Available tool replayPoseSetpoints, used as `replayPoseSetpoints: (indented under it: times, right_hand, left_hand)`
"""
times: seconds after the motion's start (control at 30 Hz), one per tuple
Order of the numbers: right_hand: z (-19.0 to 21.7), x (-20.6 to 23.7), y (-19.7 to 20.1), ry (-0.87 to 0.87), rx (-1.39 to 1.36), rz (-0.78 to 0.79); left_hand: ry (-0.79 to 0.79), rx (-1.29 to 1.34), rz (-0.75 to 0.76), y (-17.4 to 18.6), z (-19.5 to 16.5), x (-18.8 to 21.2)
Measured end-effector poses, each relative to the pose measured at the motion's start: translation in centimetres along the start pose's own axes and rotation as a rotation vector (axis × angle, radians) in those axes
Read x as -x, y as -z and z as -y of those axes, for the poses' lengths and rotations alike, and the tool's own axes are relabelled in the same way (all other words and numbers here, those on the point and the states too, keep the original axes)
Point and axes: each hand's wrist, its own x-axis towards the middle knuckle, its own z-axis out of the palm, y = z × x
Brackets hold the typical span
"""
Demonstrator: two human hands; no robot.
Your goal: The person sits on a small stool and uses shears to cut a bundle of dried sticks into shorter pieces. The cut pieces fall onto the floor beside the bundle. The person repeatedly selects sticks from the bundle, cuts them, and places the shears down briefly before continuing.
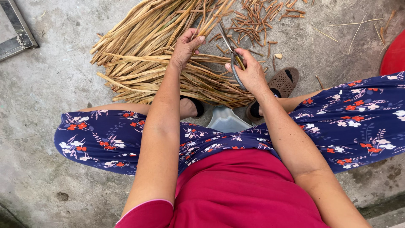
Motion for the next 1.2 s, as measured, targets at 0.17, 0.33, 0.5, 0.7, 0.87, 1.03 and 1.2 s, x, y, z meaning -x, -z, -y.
replayPoseSetpoints:
  times: [0.17, 0.33, 0.5, 0.7, 0.87, 1.03, 1.2]
  right_hand:
    - [0.6, -0.1, 0.4, -0.028, 0.015, -0.039]
    - [1.0, 0.3, 0.6, -0.083, -0.057, -0.013]
    - [0.7, 0.4, 0.6, -0.058, -0.258, -0.072]
    - [-0.5, -0.4, -0.1, -0.046, -0.105, -0.014]
    - [-1.8, -1.6, -0.6, -0.054, 0.058, -0.003]
    - [-1.7, -1.6, -0.1, 0.133, 0.105, -0.024]
    - [-0.1, -1.6, 0.2, -0.02, 0.115, 0.012]
  left_hand:
    - [0.025, -0.04, 0.02, -0.1, 0.2, 0.0]
    - [0.05, -0.058, 0.016, -0.3, 0.3, 0.0]
    - [0.019, -0.059, 0.009, -0.4, 0.4, -0.3]
    - [-0.031, -0.063, 0.013, -0.7, 0.6, -0.2]
    - [-0.049, -0.074, 0.022, -0.9, 0.6, 0.1]
    - [-0.013, -0.103, 0.009, -1.2, 1.1, 0.0]
    - [0.01, -0.193, 0.045, -1.5, 1.6, 0.1]
